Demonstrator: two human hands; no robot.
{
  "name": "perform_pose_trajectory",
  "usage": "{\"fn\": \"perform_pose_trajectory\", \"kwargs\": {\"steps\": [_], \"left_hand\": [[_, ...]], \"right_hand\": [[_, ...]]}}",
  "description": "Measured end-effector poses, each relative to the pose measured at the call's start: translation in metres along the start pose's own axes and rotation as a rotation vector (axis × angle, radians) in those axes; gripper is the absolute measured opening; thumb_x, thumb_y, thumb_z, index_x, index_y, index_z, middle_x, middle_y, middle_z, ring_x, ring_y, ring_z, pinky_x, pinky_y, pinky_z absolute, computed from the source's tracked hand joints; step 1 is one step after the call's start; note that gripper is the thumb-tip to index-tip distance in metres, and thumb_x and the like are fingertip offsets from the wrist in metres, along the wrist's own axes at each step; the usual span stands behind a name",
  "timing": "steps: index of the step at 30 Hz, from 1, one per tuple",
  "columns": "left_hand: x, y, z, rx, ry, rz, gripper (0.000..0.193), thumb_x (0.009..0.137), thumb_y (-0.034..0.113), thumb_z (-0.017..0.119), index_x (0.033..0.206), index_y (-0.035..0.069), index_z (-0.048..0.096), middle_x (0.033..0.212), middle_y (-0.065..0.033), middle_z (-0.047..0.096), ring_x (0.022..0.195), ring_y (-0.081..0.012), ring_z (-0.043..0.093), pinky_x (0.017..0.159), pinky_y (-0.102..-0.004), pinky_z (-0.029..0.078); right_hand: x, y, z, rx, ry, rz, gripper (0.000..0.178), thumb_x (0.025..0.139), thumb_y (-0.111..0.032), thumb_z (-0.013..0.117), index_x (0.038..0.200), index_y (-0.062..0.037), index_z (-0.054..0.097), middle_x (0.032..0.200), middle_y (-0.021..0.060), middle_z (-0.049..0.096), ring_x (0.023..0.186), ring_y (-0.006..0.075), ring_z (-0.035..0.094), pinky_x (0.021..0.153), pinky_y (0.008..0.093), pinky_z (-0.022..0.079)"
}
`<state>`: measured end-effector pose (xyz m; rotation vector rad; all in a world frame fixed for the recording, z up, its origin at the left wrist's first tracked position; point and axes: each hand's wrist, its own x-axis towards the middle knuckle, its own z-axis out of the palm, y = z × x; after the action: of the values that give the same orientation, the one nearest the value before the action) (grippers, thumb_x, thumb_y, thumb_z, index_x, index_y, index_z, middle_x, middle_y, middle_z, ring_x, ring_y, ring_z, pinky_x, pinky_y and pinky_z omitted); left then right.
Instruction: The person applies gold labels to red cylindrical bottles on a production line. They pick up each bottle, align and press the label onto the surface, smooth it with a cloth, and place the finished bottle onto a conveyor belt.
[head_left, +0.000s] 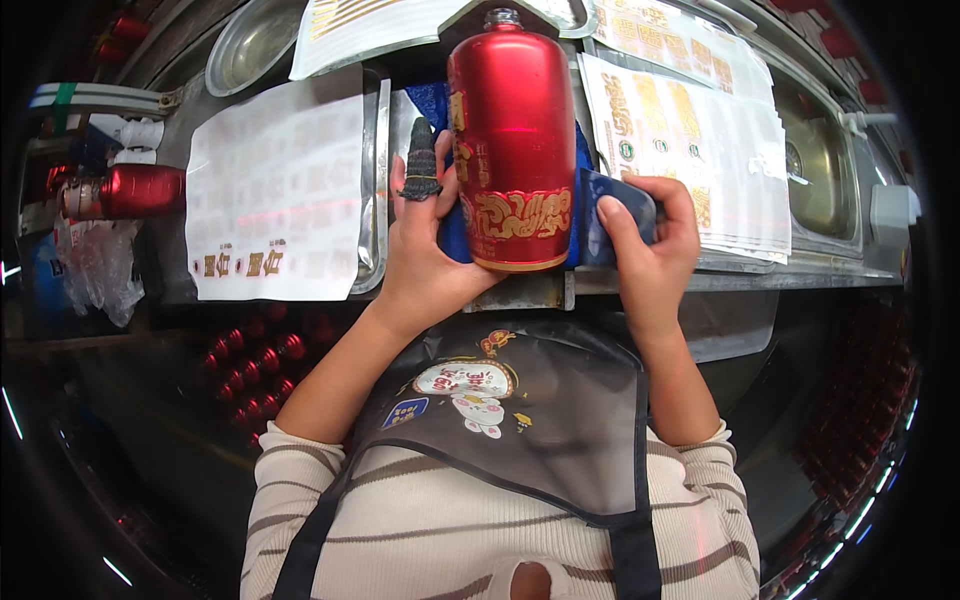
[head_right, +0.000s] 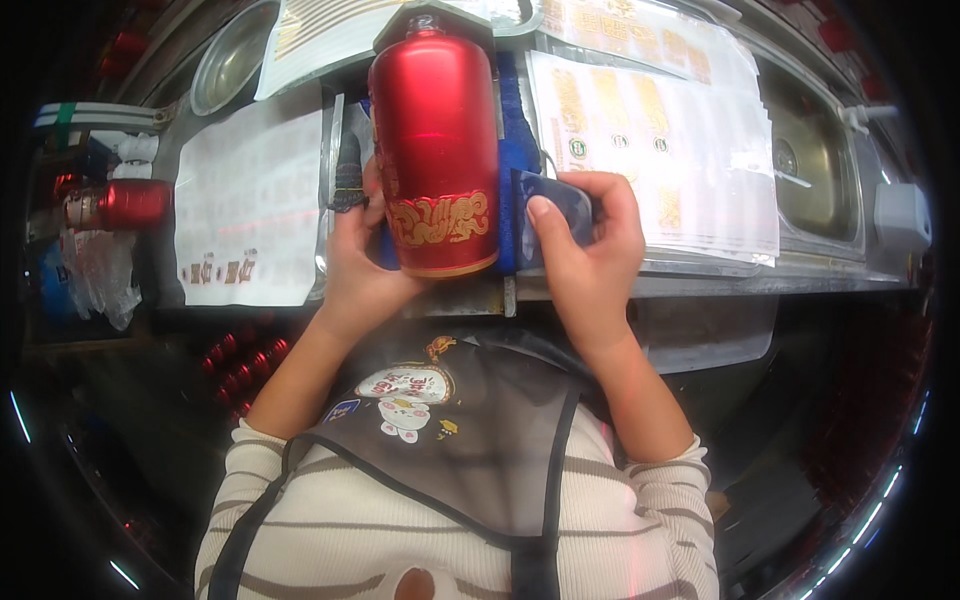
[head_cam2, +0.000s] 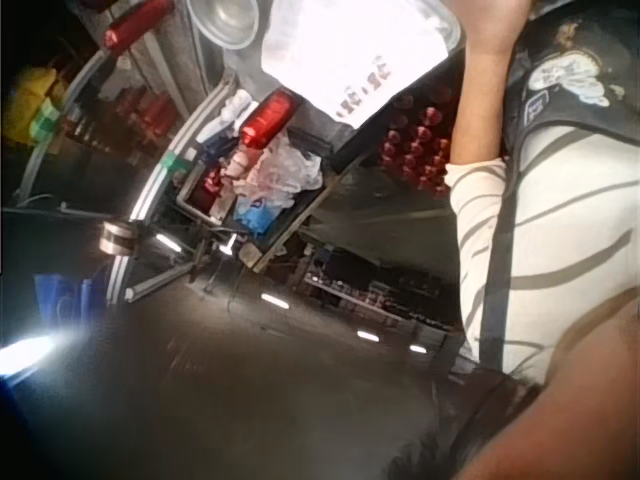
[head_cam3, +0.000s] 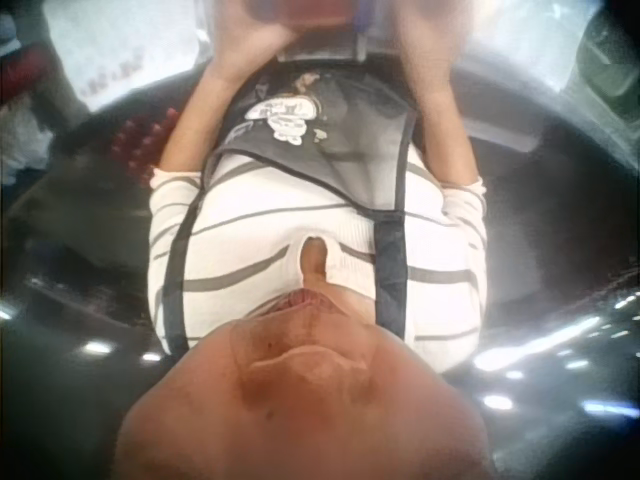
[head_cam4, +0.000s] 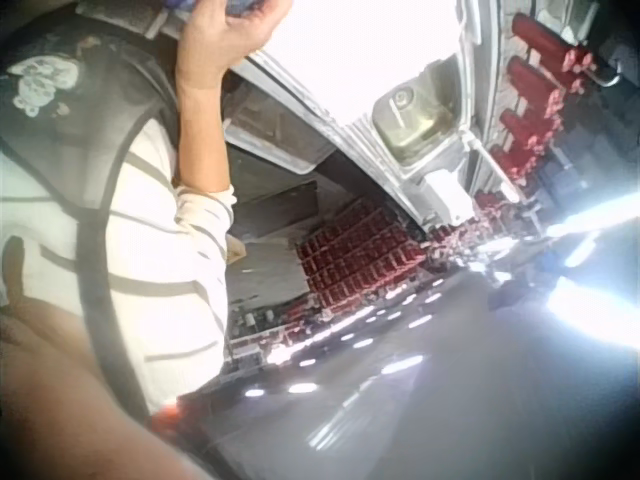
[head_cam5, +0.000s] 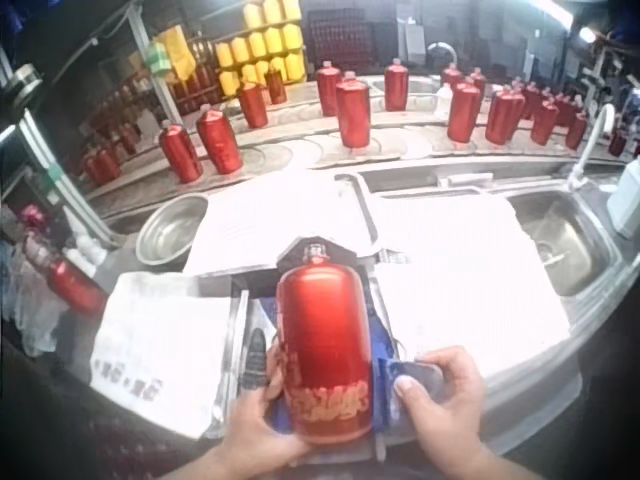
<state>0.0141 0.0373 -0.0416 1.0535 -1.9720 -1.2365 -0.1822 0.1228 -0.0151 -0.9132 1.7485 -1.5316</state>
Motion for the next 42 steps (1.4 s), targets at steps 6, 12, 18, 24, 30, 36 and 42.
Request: {"fn": "perform_pose_trajectory", "kwargs": {"steps": [6,12,18,24,30,36,42], "left_hand": [[-0.002,0.012,0.000,0.195,0.144,0.259,0.095,0.066,0.032,0.091,0.143,0.002,0.044,0.139,-0.0162,0.059,0.140,-0.0326,0.044,0.119,-0.0604,0.005],[-0.009,0.016,-0.004,0.405,0.169,0.386,0.066,0.067,0.024,0.088,0.128,0.011,0.068,0.148,-0.0243,0.047,0.136,-0.0467,0.045,0.115,-0.0652,0.013],[-0.010,-0.009,-0.004,0.354,0.180,0.422,0.051,0.071,0.016,0.082,0.121,0.014,0.073,0.151,-0.0233,0.046,0.139,-0.0418,0.045,0.117,-0.0611,0.014],[-0.011,-0.019,0.000,0.292,0.240,0.485,0.052,0.071,0.014,0.081,0.122,0.009,0.071,0.143,-0.0211,0.056,0.135,-0.0368,0.052,0.116,-0.0594,0.021],[-0.011,0.012,-0.002,0.195,0.250,0.402,0.064,0.070,0.011,0.081,0.131,0.004,0.062,0.139,-0.0134,0.061,0.134,-0.0324,0.053,0.118,-0.0600,0.018],[0.002,0.010,-0.013,0.278,0.163,0.508,0.083,0.066,0.013,0.083,0.142,0.006,0.052,0.138,-0.0075,0.061,0.132,-0.0286,0.054,0.123,-0.0495,0.014],[0.007,0.019,-0.002,0.314,0.131,0.501,0.094,0.070,0.026,0.084,0.150,0.005,0.039,0.149,-0.0112,0.051,0.139,-0.0278,0.047,0.122,-0.0535,0.006]], "right_hand": [[0.008,0.007,-0.001,0.069,0.005,-0.056,0.026,0.091,-0.003,0.071,0.112,-0.0009,0.056,0.097,0.0039,0.063,0.087,0.0087,0.060,0.077,0.0222,0.050],[-0.015,-0.001,0.007,-0.213,-0.004,-0.482,0.027,0.079,0.003,0.079,0.103,-0.0059,0.070,0.091,0.0076,0.064,0.080,0.0190,0.060,0.071,0.0267,0.049],[-0.012,-0.029,0.001,-0.361,-0.248,-0.757,0.044,0.058,0.011,0.079,0.096,-0.0090,0.076,0.088,0.0077,0.062,0.074,0.0265,0.057,0.068,0.0355,0.048],[-0.010,-0.022,0.010,-0.516,-0.403,-1.149,0.036,0.061,-0.008,0.076,0.097,-0.0111,0.078,0.086,0.0046,0.059,0.081,0.0233,0.056,0.066,0.0338,0.047],[-0.016,-0.032,0.001,-0.471,-0.322,-0.863,0.048,0.060,0.012,0.077,0.103,-0.0103,0.076,0.087,0.0060,0.063,0.075,0.0246,0.057,0.063,0.0323,0.048],[-0.005,-0.020,0.006,-0.389,-0.185,-0.777,0.042,0.065,0.012,0.075,0.103,-0.0069,0.074,0.087,0.0078,0.062,0.074,0.0238,0.058,0.064,0.0335,0.049],[-0.005,-0.024,0.004,-0.381,-0.248,-0.769,0.046,0.061,0.010,0.073,0.103,-0.0088,0.076,0.084,0.0078,0.057,0.076,0.0259,0.059,0.070,0.0351,0.050]]}}
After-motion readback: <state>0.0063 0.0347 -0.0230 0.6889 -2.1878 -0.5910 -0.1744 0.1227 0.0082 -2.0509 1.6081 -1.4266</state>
